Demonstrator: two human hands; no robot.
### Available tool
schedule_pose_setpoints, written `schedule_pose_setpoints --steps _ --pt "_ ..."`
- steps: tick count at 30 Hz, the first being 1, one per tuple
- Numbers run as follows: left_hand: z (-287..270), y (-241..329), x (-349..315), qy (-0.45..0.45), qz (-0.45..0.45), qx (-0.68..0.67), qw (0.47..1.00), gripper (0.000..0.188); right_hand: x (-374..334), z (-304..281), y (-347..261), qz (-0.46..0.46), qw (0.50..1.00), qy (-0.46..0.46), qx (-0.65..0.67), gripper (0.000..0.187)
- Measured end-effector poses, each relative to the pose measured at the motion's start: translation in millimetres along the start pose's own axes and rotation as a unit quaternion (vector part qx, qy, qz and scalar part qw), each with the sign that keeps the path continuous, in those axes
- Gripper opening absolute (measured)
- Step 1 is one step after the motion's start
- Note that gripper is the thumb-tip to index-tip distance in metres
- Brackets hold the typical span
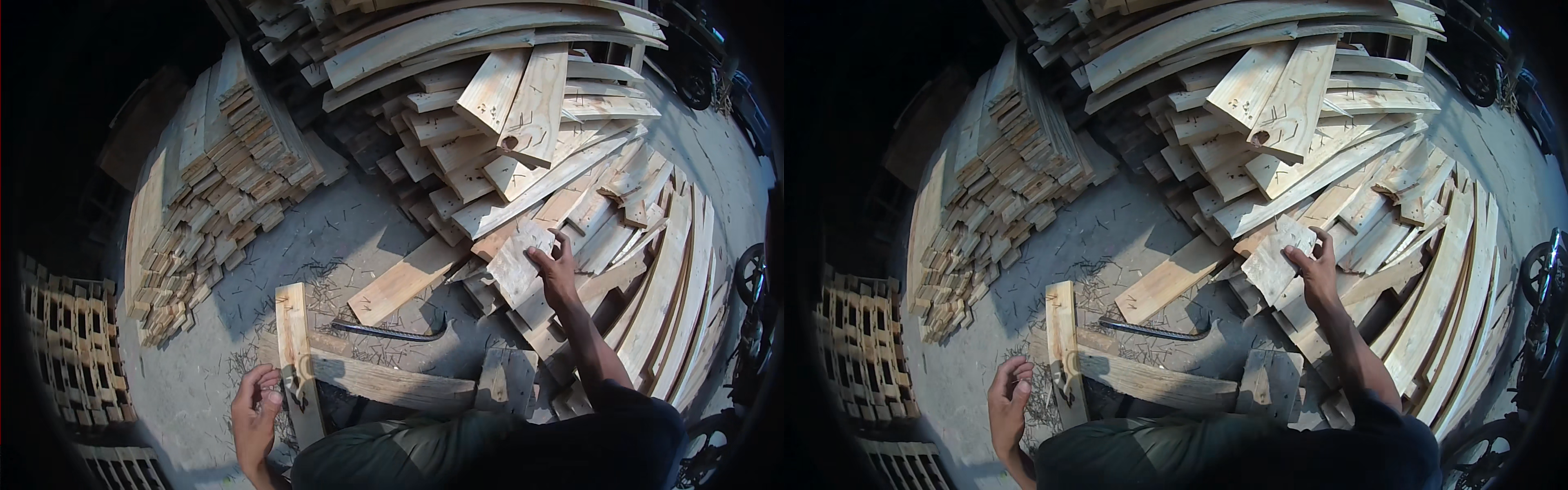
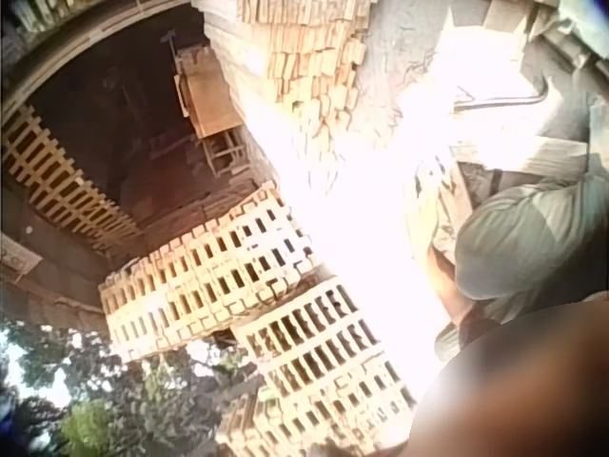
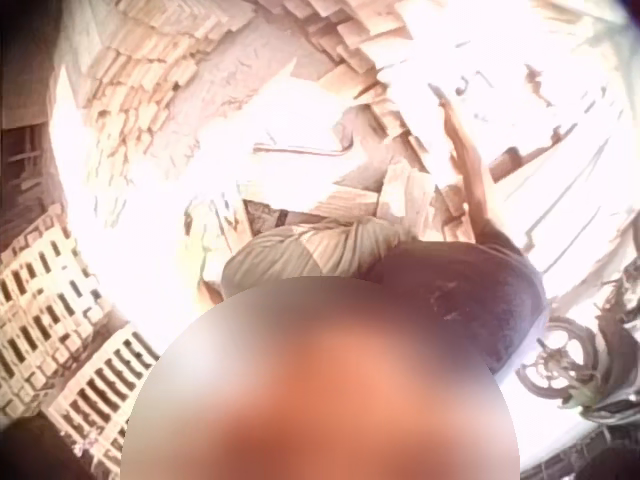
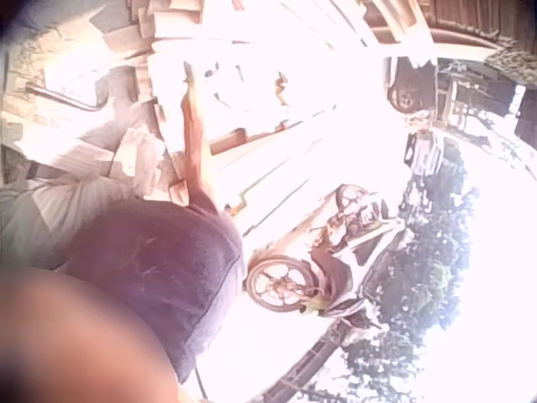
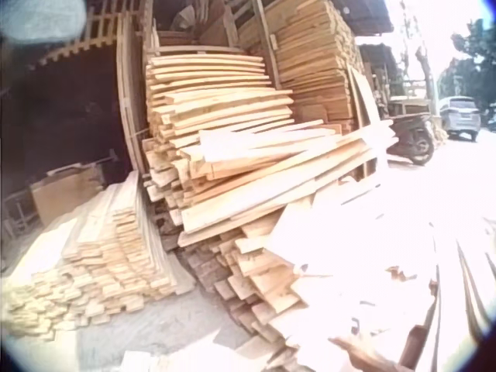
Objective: Use a crowbar to pry apart wooden boards from a pallet or stack.
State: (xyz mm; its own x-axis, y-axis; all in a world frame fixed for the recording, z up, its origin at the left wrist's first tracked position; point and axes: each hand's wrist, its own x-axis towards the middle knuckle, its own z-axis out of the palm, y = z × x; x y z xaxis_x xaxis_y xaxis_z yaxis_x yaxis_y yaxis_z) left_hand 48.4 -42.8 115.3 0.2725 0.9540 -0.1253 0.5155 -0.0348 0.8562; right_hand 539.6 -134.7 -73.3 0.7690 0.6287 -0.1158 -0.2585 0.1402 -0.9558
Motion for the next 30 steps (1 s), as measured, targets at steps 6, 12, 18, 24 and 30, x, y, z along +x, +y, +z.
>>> schedule_pose_setpoints --steps 6,12,18,24,30 --pt "105 -121 23 -0.206 -0.164 -0.215 0.941 0.058 -125 132 78 0.159 0.945 -0.288 0.005 0.065" --pt "135 -242 -22 -0.097 -0.201 -0.374 0.9 0.047 -168 217 149 0.159 0.828 -0.517 -0.148 0.052" --pt "123 -277 -49 -0.042 -0.251 -0.063 0.965 0.055 -117 210 232 -0.156 0.733 -0.426 -0.507 0.047" --pt "153 -308 -45 0.045 -0.255 -0.108 0.96 0.06 -91 178 301 -0.249 0.656 -0.419 -0.576 0.024" --pt "148 -283 -34 0.084 -0.225 -0.155 0.958 0.054 -129 218 162 -0.042 0.809 -0.428 -0.402 0.033"
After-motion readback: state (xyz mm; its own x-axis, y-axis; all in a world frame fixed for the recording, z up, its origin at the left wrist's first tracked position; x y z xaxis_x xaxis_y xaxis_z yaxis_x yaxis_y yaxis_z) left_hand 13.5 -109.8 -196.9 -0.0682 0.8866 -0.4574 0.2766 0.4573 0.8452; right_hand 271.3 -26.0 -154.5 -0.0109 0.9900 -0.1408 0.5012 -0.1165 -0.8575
